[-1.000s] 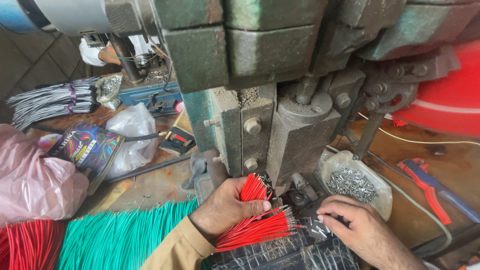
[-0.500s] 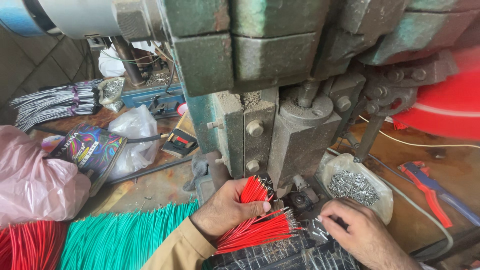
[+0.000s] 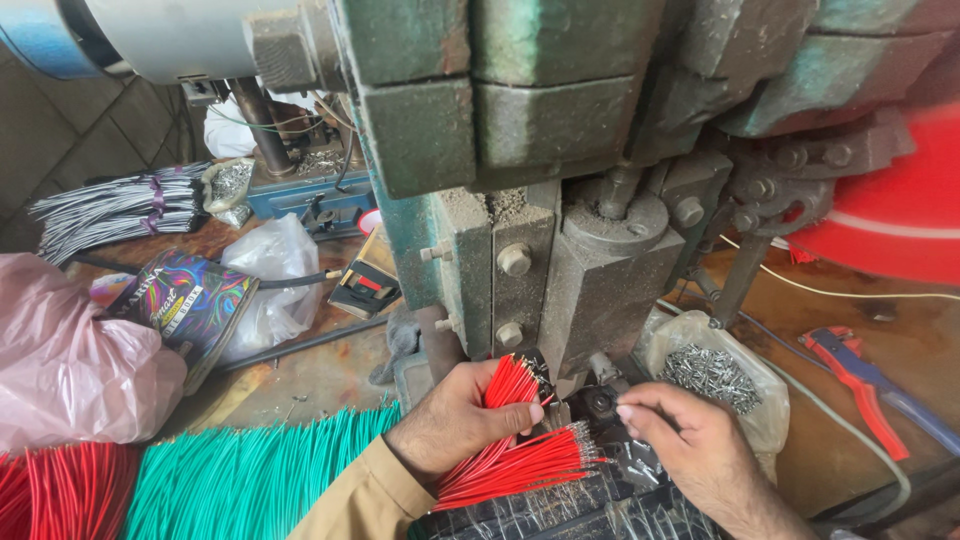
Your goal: The person holds a bundle of red wires and inserts the stripped end of one wire with a metal terminal into a bench-mounted crimping press, operates the press to crimp the terminal onto the wire, and places the finished wire back with the bundle, repeating the cycle. A container of loose metal terminals sits beside the press for picking.
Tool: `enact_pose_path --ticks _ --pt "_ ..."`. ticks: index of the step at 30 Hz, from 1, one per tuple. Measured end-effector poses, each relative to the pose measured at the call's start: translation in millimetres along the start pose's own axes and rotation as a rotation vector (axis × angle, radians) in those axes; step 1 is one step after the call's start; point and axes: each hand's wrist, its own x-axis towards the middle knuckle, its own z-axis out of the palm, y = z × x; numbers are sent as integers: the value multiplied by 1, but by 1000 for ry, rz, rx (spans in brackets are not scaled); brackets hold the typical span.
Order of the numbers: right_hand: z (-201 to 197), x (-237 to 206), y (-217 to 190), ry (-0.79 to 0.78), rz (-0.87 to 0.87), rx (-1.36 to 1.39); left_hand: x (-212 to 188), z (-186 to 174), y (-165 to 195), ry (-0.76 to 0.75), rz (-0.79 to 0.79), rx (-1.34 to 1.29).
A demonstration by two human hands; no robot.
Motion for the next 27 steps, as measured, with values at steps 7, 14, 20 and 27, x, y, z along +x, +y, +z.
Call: enact_pose_path --ticks 7,14,20,27 --pt "34 11 -16 -193 -17 387 0 2 4 58 -55 111" --pt "37 25 -4 -180 -30 288 -1 0 6 65 -44 131" --pt "42 26 9 -133 26 224 1 -1 3 50 -42 153" --pt "36 29 17 -159 40 153 5 1 4 28 -38 156"
